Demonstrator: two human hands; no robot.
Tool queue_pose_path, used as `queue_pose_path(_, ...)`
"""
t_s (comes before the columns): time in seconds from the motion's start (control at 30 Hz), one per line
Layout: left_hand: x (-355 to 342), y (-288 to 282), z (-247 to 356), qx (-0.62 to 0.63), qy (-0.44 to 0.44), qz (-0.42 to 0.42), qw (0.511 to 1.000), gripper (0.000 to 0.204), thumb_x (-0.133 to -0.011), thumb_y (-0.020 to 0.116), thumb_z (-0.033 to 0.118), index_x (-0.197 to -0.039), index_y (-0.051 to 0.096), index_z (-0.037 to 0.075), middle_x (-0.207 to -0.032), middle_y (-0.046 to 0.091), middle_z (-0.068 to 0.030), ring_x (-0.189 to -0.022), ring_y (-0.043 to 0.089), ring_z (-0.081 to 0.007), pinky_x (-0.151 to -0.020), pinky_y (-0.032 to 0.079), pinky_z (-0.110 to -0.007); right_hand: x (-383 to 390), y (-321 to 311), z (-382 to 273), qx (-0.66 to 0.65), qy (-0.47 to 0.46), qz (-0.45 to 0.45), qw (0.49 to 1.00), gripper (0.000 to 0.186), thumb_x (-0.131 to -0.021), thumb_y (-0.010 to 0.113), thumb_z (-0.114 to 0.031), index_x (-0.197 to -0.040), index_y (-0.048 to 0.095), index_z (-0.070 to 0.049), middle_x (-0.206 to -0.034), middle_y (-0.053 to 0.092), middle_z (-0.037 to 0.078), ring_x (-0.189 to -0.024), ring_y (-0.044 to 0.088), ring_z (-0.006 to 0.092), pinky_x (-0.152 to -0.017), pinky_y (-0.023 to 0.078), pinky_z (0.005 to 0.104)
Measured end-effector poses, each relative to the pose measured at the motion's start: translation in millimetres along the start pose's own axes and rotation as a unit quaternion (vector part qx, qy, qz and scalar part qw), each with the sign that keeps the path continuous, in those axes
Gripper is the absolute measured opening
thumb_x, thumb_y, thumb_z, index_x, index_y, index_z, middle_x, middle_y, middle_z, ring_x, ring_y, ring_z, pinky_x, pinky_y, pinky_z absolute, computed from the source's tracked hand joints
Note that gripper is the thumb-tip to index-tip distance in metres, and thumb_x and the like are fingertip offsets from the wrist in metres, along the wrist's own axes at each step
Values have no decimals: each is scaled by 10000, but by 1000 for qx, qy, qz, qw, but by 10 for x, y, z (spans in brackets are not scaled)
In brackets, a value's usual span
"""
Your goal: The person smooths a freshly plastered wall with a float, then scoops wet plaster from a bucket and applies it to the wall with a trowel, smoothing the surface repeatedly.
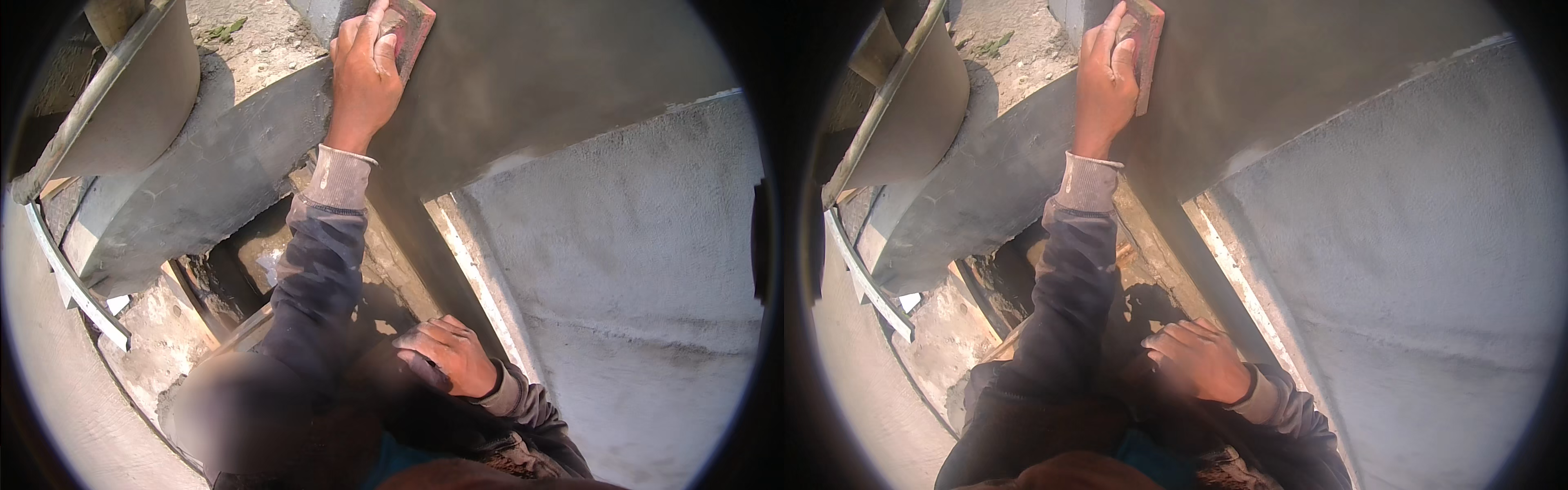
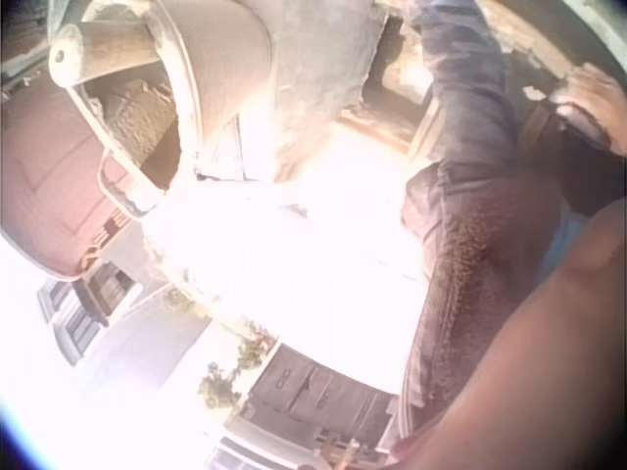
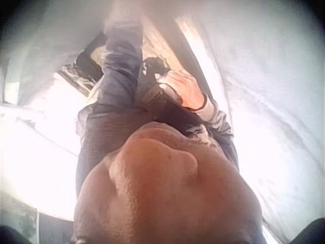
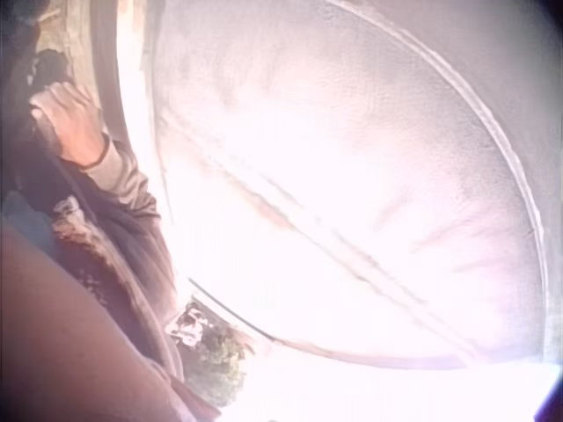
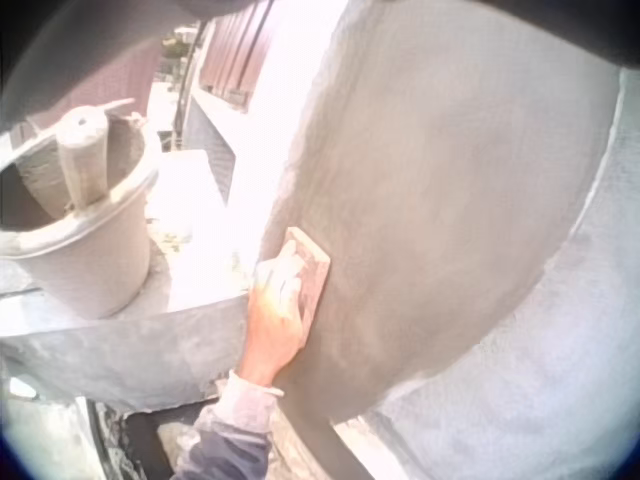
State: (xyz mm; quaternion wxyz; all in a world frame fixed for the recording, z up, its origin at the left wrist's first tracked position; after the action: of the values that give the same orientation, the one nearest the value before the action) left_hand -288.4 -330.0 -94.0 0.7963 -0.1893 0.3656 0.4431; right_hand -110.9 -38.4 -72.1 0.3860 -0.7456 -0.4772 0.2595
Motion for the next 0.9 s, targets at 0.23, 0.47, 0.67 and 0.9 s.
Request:
queue_pose_path(0.23, -88, 42, 138, -7, 35, 25, 999, 361, -985, 586, 130, -1331, 618, 34, -1221, 579, -210, -1118, 553, -397, -1001, 440, -479, 107, -5, -6, -9, -47, 41, 998, 221, -831, 785, -72, -1035, 702, -57, -914, 692, 92, -822, 673, 277, -715, 484, 380)
queue_pose_path(0.47, 584, 108, 169, 13, -14, 37, 999, 454, -965, 610, 102, -1417, 590, 66, -1203, 594, -163, -1100, 557, -349, -999, 435, -451, 341, -15, 103, 12, -30, 25, 999, 281, -798, 742, -142, -1072, 700, -92, -987, 662, 58, -883, 665, 234, -750, 489, 345)
queue_pose_path(0.67, 1603, 296, 595, 30, 23, 49, 998, 428, -910, 668, 38, -1330, 691, 110, -1148, 600, -109, -1066, 542, -319, -988, 442, -438, 323, 21, 175, 27, -54, 65, 996, 269, -758, 806, -55, -1009, 709, -56, -944, 695, 76, -805, 676, 266, -691, 489, 365)
queue_pose_path(0.9, 389, 118, 76, -14, -22, 67, 997, 371, -987, 629, 89, -1354, 678, 116, -1166, 598, -123, -1076, 580, -309, -941, 482, -393, 432, -124, 204, 67, -39, 72, 994, 279, -728, 812, -78, -997, 740, -88, -943, 702, 57, -812, 685, 239, -709, 502, 352)
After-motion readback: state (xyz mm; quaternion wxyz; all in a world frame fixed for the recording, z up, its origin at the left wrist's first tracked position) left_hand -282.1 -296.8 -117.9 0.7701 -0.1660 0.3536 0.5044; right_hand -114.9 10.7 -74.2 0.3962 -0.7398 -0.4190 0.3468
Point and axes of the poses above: each hand's wrist, its own x-axis away from the middle knuckle, its own y-axis out of the palm, z = x × y, the point moved 2 cm from there along -x, towards the middle knuckle
